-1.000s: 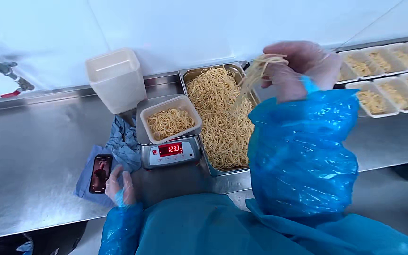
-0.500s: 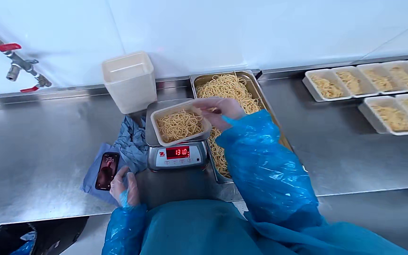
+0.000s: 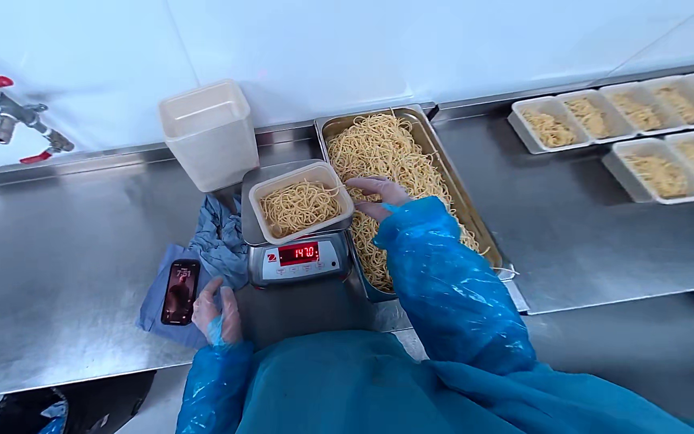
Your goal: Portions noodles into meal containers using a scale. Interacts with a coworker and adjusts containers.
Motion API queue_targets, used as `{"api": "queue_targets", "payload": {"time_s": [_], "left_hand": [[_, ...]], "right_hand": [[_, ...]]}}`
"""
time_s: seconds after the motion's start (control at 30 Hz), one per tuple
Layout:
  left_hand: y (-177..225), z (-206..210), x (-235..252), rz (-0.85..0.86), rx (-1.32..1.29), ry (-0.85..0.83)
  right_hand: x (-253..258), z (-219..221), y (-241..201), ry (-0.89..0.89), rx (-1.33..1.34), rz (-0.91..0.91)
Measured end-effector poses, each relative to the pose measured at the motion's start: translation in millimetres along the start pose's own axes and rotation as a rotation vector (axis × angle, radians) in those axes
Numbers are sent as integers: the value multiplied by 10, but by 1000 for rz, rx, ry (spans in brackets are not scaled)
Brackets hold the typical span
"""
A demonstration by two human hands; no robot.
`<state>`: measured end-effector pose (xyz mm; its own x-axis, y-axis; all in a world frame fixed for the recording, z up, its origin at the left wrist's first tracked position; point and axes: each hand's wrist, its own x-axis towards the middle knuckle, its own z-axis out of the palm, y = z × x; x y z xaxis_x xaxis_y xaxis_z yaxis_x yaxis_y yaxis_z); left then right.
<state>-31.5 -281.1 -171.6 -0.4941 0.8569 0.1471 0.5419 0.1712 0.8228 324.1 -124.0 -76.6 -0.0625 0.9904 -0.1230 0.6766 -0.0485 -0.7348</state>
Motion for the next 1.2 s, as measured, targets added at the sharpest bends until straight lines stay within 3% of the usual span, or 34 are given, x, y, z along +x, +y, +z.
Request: {"api": "queue_targets", "payload": {"time_s": [0.17, 0.3, 0.47, 0.67, 0.77, 0.9, 1.03, 1.13, 1.2], "left_hand": [[-48, 4, 21, -2, -8, 26], [-27, 9, 2, -11, -24, 31], [-33, -48, -3, 12, -21, 49], [-145, -304, 85, -114, -18, 151], [-120, -335, 122, -125, 4, 172], [-52, -268, 157, -80, -26, 165], [77, -133, 124, -41, -38, 102], [105, -47, 79, -11, -46, 52], [78, -46, 63, 16, -54, 63]], "right_hand": [[72, 26, 41, 58, 150, -64], [85, -1, -154, -6, 121, 28], [152, -81, 180, 73, 58, -86], [-39, -483, 1051, 149, -232, 242], [-176, -635, 1123, 179, -305, 293], [-213, -675, 835, 249, -273, 351], [-155, -336, -10, 229, -237, 10], [-29, 25, -544, 84, -251, -231], [95, 203, -712, -76, -368, -300]]}}
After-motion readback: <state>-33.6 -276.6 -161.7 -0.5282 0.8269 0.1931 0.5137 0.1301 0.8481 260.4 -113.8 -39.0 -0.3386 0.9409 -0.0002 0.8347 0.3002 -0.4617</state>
